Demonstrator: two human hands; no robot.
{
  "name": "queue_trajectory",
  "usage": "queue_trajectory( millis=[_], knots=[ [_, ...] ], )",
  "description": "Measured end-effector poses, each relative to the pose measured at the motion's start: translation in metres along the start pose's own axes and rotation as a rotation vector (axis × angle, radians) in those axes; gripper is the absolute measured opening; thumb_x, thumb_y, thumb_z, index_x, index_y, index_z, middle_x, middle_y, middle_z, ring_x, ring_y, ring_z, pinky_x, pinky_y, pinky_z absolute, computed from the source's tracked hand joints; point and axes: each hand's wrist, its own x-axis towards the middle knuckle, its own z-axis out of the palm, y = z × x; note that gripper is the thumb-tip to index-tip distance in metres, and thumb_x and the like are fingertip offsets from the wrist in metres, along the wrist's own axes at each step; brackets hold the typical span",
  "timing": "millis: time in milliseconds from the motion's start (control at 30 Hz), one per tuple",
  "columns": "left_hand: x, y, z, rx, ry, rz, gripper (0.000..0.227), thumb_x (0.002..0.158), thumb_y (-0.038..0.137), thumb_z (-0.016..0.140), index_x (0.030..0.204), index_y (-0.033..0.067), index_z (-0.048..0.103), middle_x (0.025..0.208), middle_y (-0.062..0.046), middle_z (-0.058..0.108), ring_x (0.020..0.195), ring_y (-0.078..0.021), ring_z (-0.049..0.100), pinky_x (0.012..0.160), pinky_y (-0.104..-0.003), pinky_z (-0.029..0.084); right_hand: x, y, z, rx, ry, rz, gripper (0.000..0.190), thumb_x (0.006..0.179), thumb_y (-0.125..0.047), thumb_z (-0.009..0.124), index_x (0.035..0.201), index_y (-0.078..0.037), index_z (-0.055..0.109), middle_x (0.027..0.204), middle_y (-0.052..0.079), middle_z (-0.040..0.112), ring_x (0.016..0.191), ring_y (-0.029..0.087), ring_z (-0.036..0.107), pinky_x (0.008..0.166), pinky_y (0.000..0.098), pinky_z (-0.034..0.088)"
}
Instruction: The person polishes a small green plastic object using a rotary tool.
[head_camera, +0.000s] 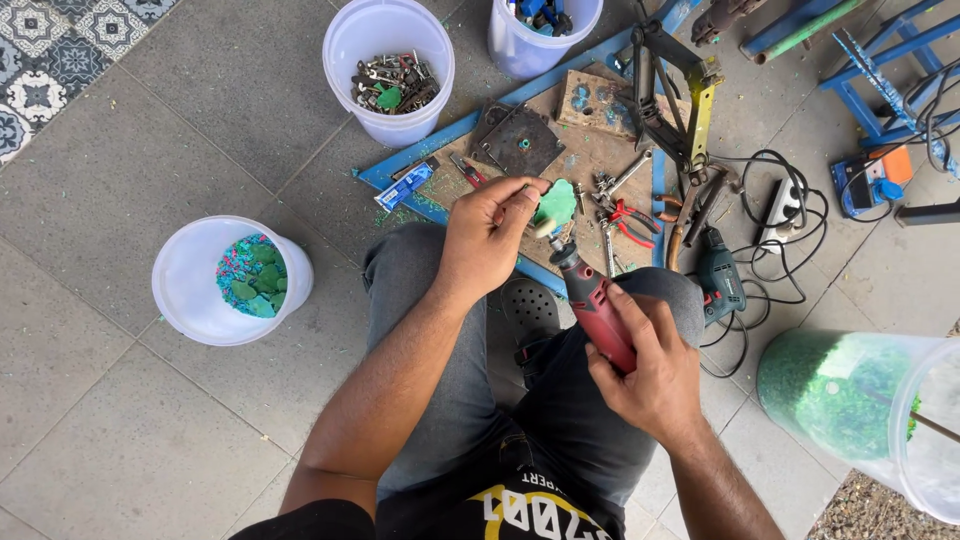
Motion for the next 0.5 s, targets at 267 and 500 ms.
queue_trajectory(
  millis=[267,500],
  knots=[
    [0.002,0.001,-0.001,-0.032,-0.008,0.014,0.022,0.107,0.016,0.061,0.118,0.0012,0.073,0.089,-0.002,0.074,0.076,-0.0013,0.063,0.066,-0.02,0.052,0.001,-0.004,0.001,0.015,0.049,-0.007,0.081,0.075,-0.019,0.081,0.148,-0.009,0.046,0.12,0.019,0.062,0.091,0.036,0.072,0.07,0.0441,0.061],
    [0.0,0.01,0.0,0.016,-0.04,-0.054,0.022,0.106,0.015,0.061,0.118,0.0023,0.075,0.083,-0.004,0.068,0.07,-0.0036,0.055,0.061,-0.022,0.045,0.007,-0.004,0.002,0.019,0.105,0.014,0.081,0.079,-0.018,0.081,0.15,-0.007,0.044,0.118,0.019,0.06,0.095,0.037,0.07,0.073,0.0448,0.06]
  ],
)
